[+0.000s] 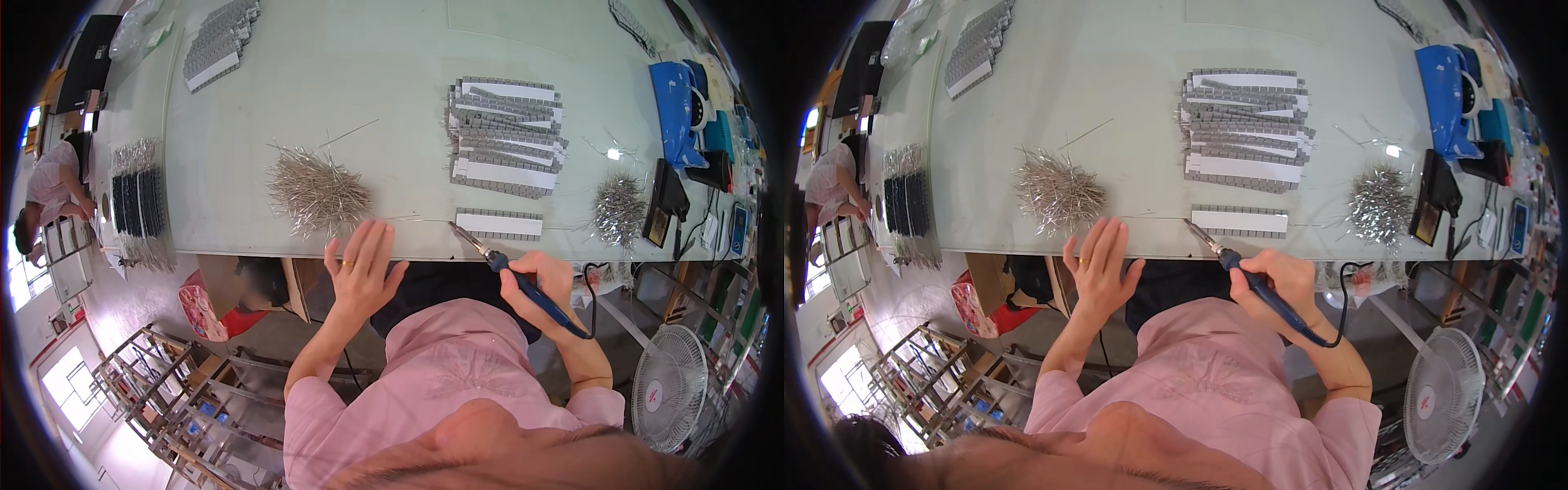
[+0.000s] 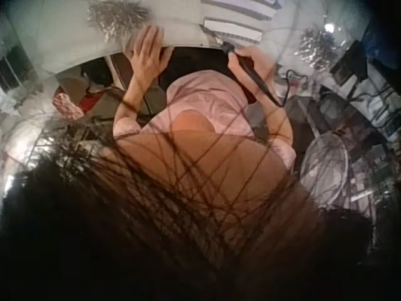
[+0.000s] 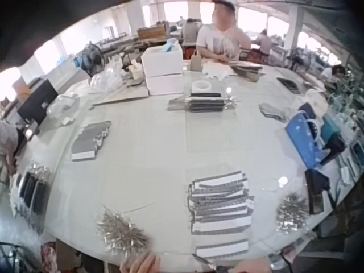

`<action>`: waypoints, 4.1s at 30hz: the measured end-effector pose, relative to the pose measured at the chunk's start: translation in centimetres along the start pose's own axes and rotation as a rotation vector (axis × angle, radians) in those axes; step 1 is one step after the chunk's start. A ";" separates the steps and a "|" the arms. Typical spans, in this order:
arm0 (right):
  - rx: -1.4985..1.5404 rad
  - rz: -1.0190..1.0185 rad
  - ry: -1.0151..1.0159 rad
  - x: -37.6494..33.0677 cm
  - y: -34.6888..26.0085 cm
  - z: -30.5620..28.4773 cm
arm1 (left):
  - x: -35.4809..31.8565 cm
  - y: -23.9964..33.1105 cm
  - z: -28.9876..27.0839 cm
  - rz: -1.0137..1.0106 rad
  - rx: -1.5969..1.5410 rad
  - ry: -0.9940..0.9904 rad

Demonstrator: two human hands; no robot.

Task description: Soldering silver wire bundles into white plastic component housings at a factory workbench.

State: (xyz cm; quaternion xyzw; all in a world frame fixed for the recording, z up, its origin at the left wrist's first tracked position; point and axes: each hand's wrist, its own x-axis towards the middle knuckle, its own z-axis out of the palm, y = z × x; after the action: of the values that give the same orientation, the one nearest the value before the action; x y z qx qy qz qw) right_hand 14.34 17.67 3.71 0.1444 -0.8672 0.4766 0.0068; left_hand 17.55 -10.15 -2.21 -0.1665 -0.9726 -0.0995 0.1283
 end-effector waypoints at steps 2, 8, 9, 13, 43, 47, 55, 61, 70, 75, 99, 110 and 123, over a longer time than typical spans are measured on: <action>0.019 0.028 0.011 -0.3 0.6 0.0 | -0.7 -0.2 -0.4 -0.054 0.029 0.081; 0.014 -0.084 0.076 -0.3 0.4 0.6 | -0.6 2.1 -0.9 0.102 -0.151 0.211; 0.014 -0.091 0.077 -0.4 0.4 0.4 | -0.4 2.7 -0.8 0.125 -0.185 0.216; 0.064 -0.117 0.138 -0.5 -0.1 -0.1 | 0.3 4.2 -0.3 0.179 -0.261 0.216; 0.223 0.347 0.385 -4.4 7.3 -4.0 | 5.9 10.3 4.8 0.332 -0.258 0.026; 0.269 0.295 0.403 -3.3 7.4 -3.8 | 6.0 9.7 4.8 0.328 -0.270 0.056; 0.198 0.278 0.380 -3.3 10.1 -4.9 | 6.4 9.3 5.1 0.403 -0.273 0.123; 0.310 0.233 0.477 -2.5 9.9 -4.0 | 5.4 9.5 5.7 0.553 -0.314 0.310; 0.315 0.111 0.802 -1.7 8.6 -6.6 | 11.1 6.5 -0.1 0.482 -0.354 0.158; 0.368 0.183 0.881 -2.0 11.3 -6.5 | 24.6 2.3 -0.1 0.360 -0.349 0.359; 0.274 0.165 0.893 -2.8 12.8 -4.2 | 22.4 4.1 -0.4 0.495 -0.271 0.028; 0.111 0.115 0.693 -4.2 12.5 -4.0 | 15.4 6.3 3.1 0.432 -0.144 0.082; -0.327 -0.258 0.530 -3.4 12.2 -3.4 | 14.4 3.9 3.9 0.508 0.087 0.111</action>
State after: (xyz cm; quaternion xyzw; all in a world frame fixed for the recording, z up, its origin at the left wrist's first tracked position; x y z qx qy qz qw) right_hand 14.08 27.51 -4.99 0.1210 -0.8748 0.3475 0.3152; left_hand 4.96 -1.38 -1.30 -0.3942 -0.8943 -0.0313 0.2095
